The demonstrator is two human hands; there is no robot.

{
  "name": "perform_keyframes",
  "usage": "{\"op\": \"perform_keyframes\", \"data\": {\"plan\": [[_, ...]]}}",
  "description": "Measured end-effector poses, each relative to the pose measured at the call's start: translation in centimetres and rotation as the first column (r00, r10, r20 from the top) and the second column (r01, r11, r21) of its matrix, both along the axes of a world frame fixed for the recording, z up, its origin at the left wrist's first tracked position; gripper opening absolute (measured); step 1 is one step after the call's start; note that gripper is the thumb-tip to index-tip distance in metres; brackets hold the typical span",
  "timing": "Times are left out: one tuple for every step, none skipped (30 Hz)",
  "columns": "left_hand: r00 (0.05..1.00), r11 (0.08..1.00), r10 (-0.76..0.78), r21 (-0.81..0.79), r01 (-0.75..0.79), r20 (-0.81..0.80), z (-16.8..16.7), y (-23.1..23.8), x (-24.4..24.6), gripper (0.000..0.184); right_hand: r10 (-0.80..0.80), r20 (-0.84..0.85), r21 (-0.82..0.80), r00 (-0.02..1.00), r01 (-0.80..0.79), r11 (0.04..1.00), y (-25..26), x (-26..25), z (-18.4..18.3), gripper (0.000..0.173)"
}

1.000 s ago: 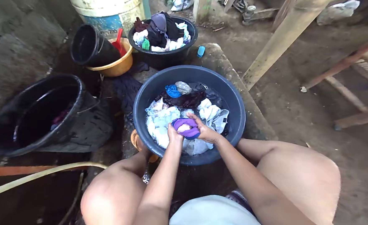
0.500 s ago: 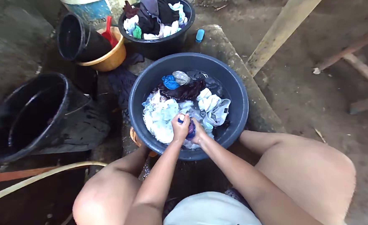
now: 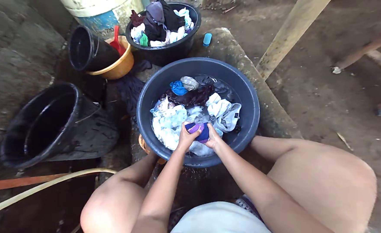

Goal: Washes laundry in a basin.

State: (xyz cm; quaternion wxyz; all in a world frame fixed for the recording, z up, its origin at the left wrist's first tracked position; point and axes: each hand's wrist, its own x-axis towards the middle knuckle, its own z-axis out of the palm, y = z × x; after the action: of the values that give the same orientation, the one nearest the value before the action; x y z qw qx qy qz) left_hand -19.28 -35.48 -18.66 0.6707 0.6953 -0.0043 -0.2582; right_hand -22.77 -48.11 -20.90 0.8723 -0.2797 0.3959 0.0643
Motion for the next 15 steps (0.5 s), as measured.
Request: {"op": "perform_keyframes", "data": {"plan": [[0.997,0.998,0.069,-0.004,-0.069,-0.034,0.6,0.5,0.0,0.073,0.065,-0.011,-0.016,0.998,-0.065,0.998,0.1,0.0,0.6,0.050],[0.988,0.990,0.142,-0.014,-0.143,-0.055,1.4,1.1,0.1,0.072,0.149,0.018,-0.045,0.989,-0.148,0.988,0.2,0.1,1.1,0.047],[0.975,0.976,0.212,-0.035,-0.214,-0.062,2.5,2.0,0.5,0.071,0.261,0.091,-0.097,0.961,-0.252,0.963,0.2,0.2,1.4,0.047],[0.960,0.959,0.277,-0.053,-0.279,-0.043,3.7,3.1,0.9,0.068,0.396,0.193,-0.165,0.898,-0.369,0.915,0.1,0.3,1.3,0.051],[0.944,0.942,0.330,-0.069,-0.328,0.013,5.3,4.5,1.5,0.066,0.524,0.269,-0.256,0.808,-0.465,0.848,0.0,0.6,1.1,0.056],[0.918,0.923,0.382,-0.088,-0.374,0.103,7.0,6.1,2.3,0.064,0.615,0.288,-0.350,0.734,-0.517,0.781,0.3,0.9,1.0,0.060],[0.872,0.899,0.438,-0.119,-0.422,0.216,9.1,8.0,3.1,0.062,0.660,0.266,-0.417,0.703,-0.533,0.736,0.6,1.2,0.8,0.060],[0.809,0.874,0.485,-0.158,-0.459,0.332,11.4,10.1,4.1,0.063,0.687,0.203,-0.465,0.698,-0.549,0.695,1.1,1.3,0.5,0.056],[0.728,0.848,0.526,-0.199,-0.492,0.439,13.9,12.5,5.1,0.068,0.707,0.101,-0.510,0.699,-0.574,0.640,1.5,1.2,0.2,0.051],[0.631,0.818,0.561,-0.238,-0.524,0.536,16.6,15.1,6.4,0.077,0.726,-0.013,-0.562,0.687,-0.606,0.563,1.7,1.2,-0.3,0.048],[0.526,0.792,0.577,-0.272,-0.546,0.625,19.1,18.0,7.9,0.088,0.742,-0.119,-0.619,0.660,-0.634,0.464,1.4,1.1,-1.1,0.045],[0.426,0.779,0.561,-0.280,-0.561,0.710,21.4,21.2,9.6,0.097,0.752,-0.214,-0.674,0.624,-0.652,0.349,0.7,1.0,-1.9,0.042],[0.361,0.764,0.531,-0.248,-0.596,0.767,23.5,24.3,11.2,0.098,0.742,-0.295,-0.714,0.602,-0.655,0.247,-0.3,0.8,-2.6,0.040],[0.353,0.735,0.505,-0.178,-0.655,0.787,25.1,27.0,12.8,0.085,0.713,-0.347,-0.734,0.609,-0.649,0.198,-1.4,0.7,-3.2,0.039],[0.415,0.708,0.459,-0.042,-0.705,0.786,26.2,29.2,14.1,0.067,0.670,-0.369,-0.745,0.644,-0.636,0.200,-2.5,0.6,-3.8,0.037]]}}
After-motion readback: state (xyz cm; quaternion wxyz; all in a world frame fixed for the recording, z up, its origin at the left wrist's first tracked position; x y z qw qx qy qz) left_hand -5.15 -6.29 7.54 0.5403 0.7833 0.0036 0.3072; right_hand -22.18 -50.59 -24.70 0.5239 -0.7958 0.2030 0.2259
